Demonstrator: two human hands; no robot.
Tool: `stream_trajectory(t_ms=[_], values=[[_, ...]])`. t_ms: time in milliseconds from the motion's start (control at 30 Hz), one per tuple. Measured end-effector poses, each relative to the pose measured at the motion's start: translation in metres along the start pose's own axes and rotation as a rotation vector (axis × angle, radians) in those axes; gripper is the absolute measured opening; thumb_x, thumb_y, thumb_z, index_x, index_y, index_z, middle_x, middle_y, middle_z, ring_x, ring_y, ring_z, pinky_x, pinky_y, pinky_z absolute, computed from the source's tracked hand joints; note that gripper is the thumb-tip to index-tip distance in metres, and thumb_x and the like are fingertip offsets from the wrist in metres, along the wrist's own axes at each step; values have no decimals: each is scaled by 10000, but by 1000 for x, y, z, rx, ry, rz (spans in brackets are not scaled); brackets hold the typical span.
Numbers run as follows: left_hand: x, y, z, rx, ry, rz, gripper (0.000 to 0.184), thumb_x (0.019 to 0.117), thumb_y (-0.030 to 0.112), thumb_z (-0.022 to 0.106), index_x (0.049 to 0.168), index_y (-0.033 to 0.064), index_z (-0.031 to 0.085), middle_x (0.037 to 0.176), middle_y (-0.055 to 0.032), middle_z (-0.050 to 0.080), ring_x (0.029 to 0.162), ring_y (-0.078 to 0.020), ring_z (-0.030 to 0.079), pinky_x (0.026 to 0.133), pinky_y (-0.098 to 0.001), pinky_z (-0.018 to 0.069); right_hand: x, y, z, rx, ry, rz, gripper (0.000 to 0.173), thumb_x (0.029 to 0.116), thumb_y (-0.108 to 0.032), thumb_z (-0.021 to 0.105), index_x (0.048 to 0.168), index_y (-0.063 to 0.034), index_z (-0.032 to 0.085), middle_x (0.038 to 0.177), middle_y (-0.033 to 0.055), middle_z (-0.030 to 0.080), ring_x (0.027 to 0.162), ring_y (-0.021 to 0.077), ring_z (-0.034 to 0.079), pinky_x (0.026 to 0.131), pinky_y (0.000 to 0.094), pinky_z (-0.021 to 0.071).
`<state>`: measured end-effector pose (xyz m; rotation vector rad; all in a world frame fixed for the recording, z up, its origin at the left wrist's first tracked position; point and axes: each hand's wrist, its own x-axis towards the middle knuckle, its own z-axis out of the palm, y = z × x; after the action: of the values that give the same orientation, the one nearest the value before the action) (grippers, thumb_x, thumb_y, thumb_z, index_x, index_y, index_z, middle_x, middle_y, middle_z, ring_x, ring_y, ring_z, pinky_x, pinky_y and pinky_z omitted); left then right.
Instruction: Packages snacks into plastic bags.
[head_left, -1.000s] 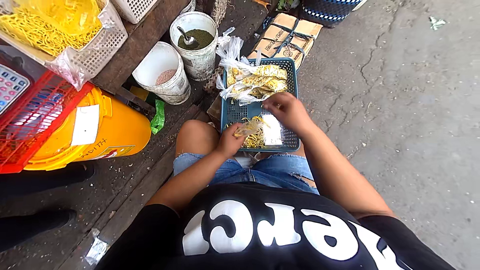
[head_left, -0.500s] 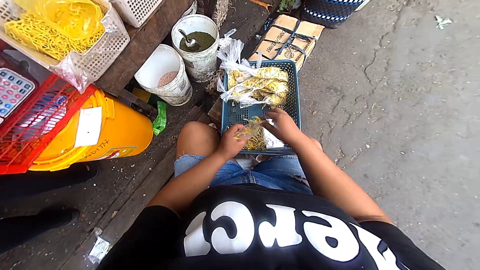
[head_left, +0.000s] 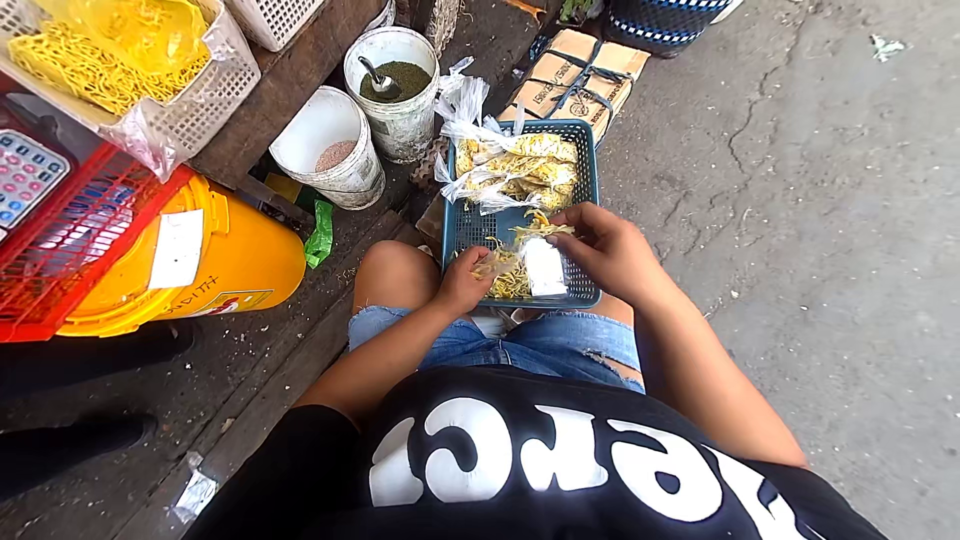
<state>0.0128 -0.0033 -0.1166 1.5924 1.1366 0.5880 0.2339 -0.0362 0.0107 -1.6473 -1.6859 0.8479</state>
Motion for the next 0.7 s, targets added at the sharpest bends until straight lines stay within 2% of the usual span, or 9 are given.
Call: stream_trajectory(t_ms=[133, 367, 533, 700], values=[[0, -1, 0, -1, 3, 4, 366, 892, 54, 739, 1224, -54, 629, 1184, -208, 669, 1092, -248, 666, 981, -394, 544, -4, -21, -11, 101, 52, -79, 187, 965, -172, 695, 1124, -82, 653, 886, 4, 675, 693, 30, 645, 645, 203, 569], [0, -2, 1, -1, 17, 36, 366, 885, 73, 748, 1206, -56, 631, 1159, -207, 672, 1067, -246, 668, 960, -393, 548, -9, -41, -11, 237, 54, -200, 179, 962, -135, 679, 1128, -86, 636, 929, -24, 705, 752, 18, 677, 686, 185, 592], [-1, 1, -3, -21, 4, 13, 388, 895, 79, 744, 1234, -58, 616, 1158, -206, 669, 1063, -237, 665, 963, -385, 545, -11, -28, 2, 222, 26, -142, 180, 958, -156, 685, 1122, -93, 647, 877, -22, 680, 689, 23, 644, 635, 191, 568], [-1, -3, -1, -27, 21, 64, 375, 879, 51, 750, 1213, -59, 620, 1152, -202, 671, 1060, -237, 668, 958, -388, 549, -13, -23, 4, 262, 4, -25, 176, 967, -172, 680, 1125, -104, 638, 874, -22, 711, 694, 40, 671, 648, 211, 584]])
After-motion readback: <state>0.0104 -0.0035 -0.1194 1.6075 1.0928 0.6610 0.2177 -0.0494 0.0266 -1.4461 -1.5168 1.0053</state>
